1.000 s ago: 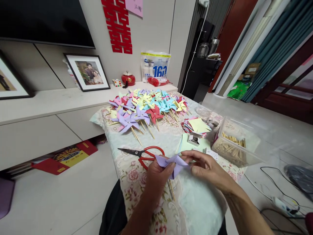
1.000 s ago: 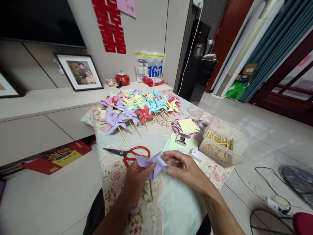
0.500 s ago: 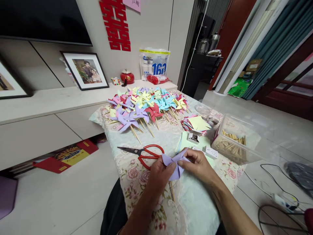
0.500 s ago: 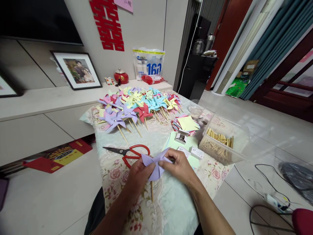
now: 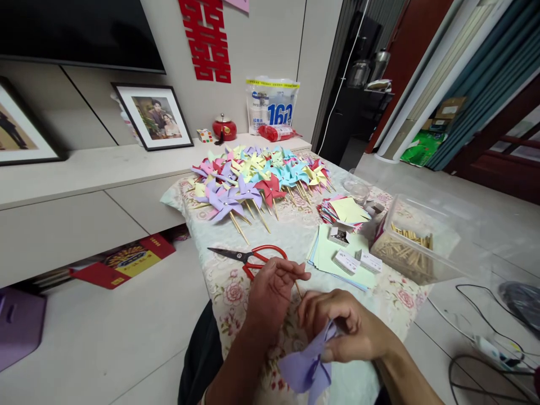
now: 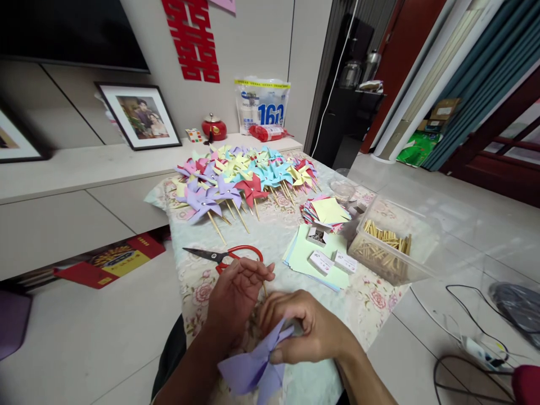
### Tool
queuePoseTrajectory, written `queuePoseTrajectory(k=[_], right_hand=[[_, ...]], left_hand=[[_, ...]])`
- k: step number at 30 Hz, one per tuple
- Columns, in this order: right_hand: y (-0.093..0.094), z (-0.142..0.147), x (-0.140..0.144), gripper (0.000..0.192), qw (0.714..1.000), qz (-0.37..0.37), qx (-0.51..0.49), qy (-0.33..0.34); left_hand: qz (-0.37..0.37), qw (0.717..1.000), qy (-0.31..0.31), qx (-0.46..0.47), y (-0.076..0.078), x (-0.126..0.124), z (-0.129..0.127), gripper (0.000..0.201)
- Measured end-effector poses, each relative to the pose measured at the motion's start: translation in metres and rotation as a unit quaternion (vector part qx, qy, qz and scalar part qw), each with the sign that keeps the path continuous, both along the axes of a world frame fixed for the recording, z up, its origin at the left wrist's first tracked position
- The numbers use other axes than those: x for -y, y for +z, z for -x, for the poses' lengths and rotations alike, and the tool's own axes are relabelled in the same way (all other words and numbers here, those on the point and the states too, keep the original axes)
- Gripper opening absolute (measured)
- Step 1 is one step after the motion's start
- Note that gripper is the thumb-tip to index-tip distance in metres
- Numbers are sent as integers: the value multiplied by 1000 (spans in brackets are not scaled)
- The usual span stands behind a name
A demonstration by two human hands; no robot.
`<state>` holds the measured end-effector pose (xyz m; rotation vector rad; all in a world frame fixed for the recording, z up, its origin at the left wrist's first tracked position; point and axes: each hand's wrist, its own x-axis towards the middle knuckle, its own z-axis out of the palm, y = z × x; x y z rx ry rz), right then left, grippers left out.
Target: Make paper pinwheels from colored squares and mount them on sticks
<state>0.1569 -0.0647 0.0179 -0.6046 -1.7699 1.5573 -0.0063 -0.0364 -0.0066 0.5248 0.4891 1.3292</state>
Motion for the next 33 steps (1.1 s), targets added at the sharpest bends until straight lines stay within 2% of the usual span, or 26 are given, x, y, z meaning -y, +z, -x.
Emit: queuePoseTrajectory(k=[4, 8, 11, 15, 19, 22, 26, 29, 33], right_hand=[[-2, 13, 9, 7, 993, -63, 90, -39], [-1, 20, 16, 6, 974, -170, 125, -84], [0, 24, 21, 10, 963, -226, 117, -89], [-1, 28, 24, 11, 962, -233, 116, -76], [-1, 31, 24, 10, 965, -233, 106, -62], [2, 28, 23, 9, 969, -221, 99, -44], [5, 11, 18, 10, 990, -132, 50, -22], [0, -3, 12, 6, 996, -57, -30, -63], [-11, -9, -2, 5, 982, 4, -123, -144]], left_hand=[[-11, 999, -34, 4, 0, 1, 2, 30], [59, 997, 25, 38, -4, -4, 5, 19], [91, 995, 46, -14, -5, -5, 1, 15], [101, 988, 3, -112, -2, 3, -6, 27], [66, 990, -38, -115, -1, 6, -6, 24], [58, 994, -37, -90, -3, 2, -4, 22], [66, 994, -24, -80, -5, -2, -4, 24], [84, 992, -25, -89, -4, -2, -4, 25], [108, 989, -39, -98, -2, 1, -4, 26]])
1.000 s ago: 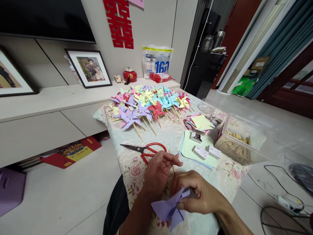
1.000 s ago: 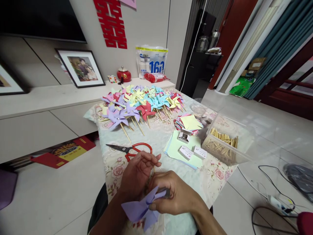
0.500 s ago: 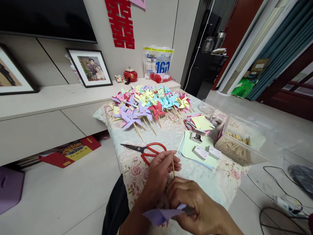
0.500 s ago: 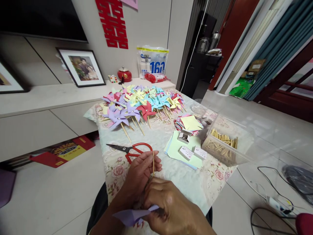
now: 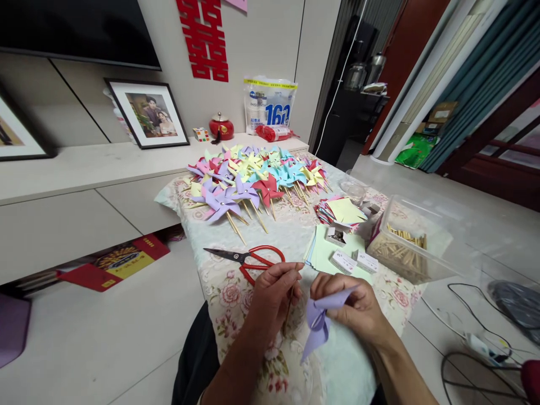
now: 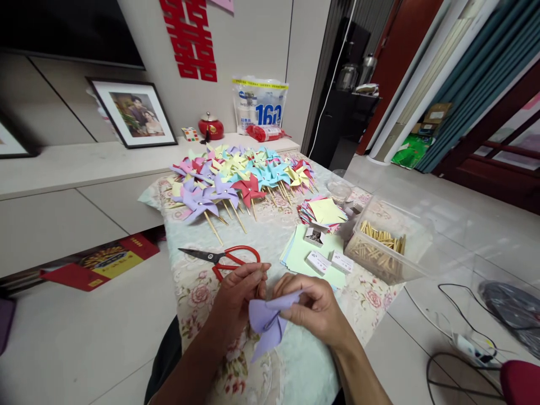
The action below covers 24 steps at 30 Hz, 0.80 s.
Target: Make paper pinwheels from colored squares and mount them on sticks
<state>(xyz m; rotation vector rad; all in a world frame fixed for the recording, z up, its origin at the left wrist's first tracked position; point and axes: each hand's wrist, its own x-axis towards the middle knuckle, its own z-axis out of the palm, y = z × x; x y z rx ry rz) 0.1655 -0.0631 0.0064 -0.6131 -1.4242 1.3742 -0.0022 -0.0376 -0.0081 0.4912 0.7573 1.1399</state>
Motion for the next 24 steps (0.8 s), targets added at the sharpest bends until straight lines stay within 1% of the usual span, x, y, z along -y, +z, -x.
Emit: queuePoseTrajectory(k=[3, 6, 11, 15, 17, 19, 22, 24], right_hand=[[-8, 7, -11, 11, 993, 37, -101, -41], [-11, 15, -17, 12, 978, 82, -184, -46], [-16, 20, -18, 13, 967, 143, -209, -11], [-19, 18, -17, 15, 963, 159, -218, -20], [-19, 18, -17, 14, 963, 157, -217, -28], [-20, 17, -16, 14, 968, 140, -205, -42], [-24, 15, -13, 17, 979, 97, -161, -79], [-27, 13, -9, 18, 985, 59, -120, -108]], left_hand=[[-20, 1000, -5, 11, -1, 0, -1, 21], [-43, 999, -3, 12, -2, -1, -2, 17], [-60, 998, -2, -1, -4, 1, -5, 17], [-87, 993, 26, -74, -1, 10, -9, 13], [-114, 985, 40, -119, 3, 16, -11, 11], [-152, 974, 45, -161, 9, 21, -12, 14], [-208, 954, 54, -208, 19, 28, -11, 17], [-221, 945, 59, -232, 25, 31, -9, 17]])
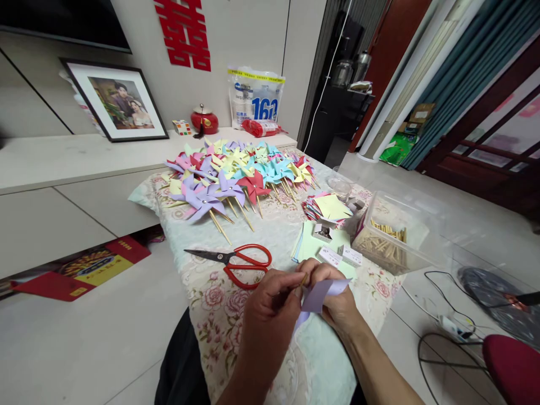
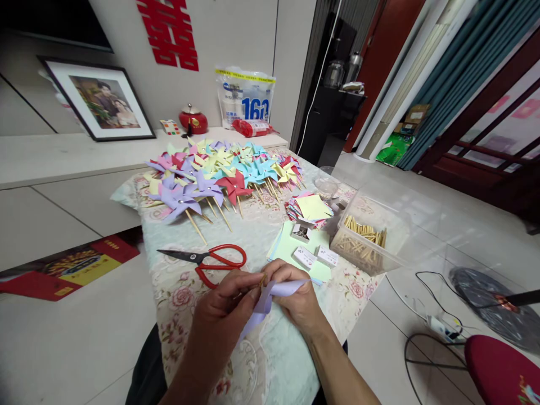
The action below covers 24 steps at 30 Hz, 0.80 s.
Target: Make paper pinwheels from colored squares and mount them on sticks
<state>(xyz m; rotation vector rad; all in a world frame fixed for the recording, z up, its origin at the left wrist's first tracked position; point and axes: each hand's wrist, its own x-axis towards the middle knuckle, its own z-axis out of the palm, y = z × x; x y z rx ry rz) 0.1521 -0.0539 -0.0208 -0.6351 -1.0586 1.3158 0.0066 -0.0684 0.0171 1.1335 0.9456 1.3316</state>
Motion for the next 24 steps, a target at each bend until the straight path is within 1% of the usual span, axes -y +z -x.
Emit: queuePoseTrajectory(k=[2, 4, 6, 8, 11, 14, 17, 20, 24], right_hand=[[1, -1, 6, 18, 997, -43, 50, -33], [6, -2, 14, 14, 987, -93, 112, -69], [17, -2, 23, 10, 967, -139, 187, -105], [28, -2, 32, 8, 940, -180, 253, -138], [39, -1, 41, 9, 903, -230, 319, -172], [44, 0, 45, 13, 877, -265, 352, -192], [47, 2, 47, 13, 861, -282, 367, -212], [51, 5, 49, 15, 856, -286, 368, -222], [53, 6, 52, 20, 856, -287, 368, -222]], left_hand=[[4, 1000, -3, -14, 4, 3, 3, 17], [14, 1000, -13, -16, 7, 6, 7, 15], [28, 999, -31, -16, 8, 10, 11, 14], [37, 998, -46, -12, 7, 15, 13, 13], [34, 998, -57, 4, 6, 21, 15, 13], [25, 998, -51, 14, 11, 24, 16, 19], [7, 999, -44, -1, 22, 25, 19, 23], [-14, 999, -31, -15, 30, 26, 22, 25], [-9, 999, -45, -27, 29, 29, 26, 28]])
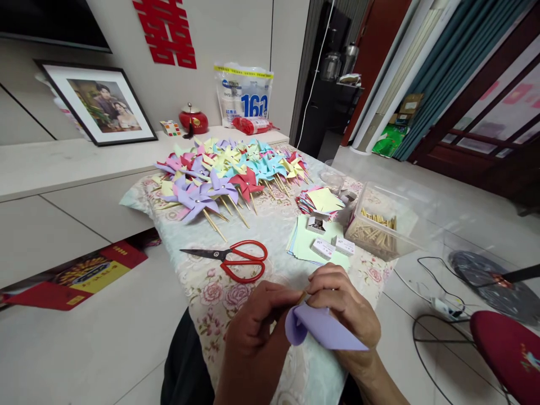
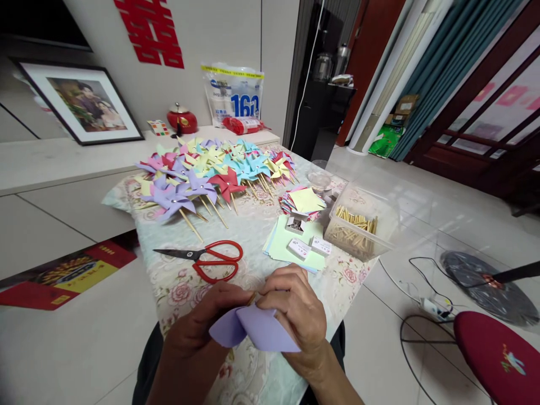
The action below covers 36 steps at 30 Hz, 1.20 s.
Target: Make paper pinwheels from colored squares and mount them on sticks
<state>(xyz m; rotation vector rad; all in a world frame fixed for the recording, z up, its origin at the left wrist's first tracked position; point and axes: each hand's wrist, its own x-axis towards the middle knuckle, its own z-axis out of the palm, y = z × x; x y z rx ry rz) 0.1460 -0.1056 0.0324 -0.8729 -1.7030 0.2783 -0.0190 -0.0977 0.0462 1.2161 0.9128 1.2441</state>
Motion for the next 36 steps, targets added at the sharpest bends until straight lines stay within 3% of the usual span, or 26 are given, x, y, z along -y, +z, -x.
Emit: queuePoseTrajectory(k=[13, 23, 31, 36], right_hand=[[5, -1, 6, 15, 1000, -5, 22, 7], [6, -5, 6, 23, 997, -1, 72, 2], [9, -1, 4, 13, 999, -5, 45, 5], [10, -1, 3, 18, 999, -1, 48, 15]], left_hand=[[1, 1000, -21, 4, -2, 2, 3, 25], [17, 999, -24, 15, -3, 1, 4, 22], [10, 999, -36, 14, -6, 3, 6, 22], [7, 999, -37, 9, -6, 3, 7, 19]])
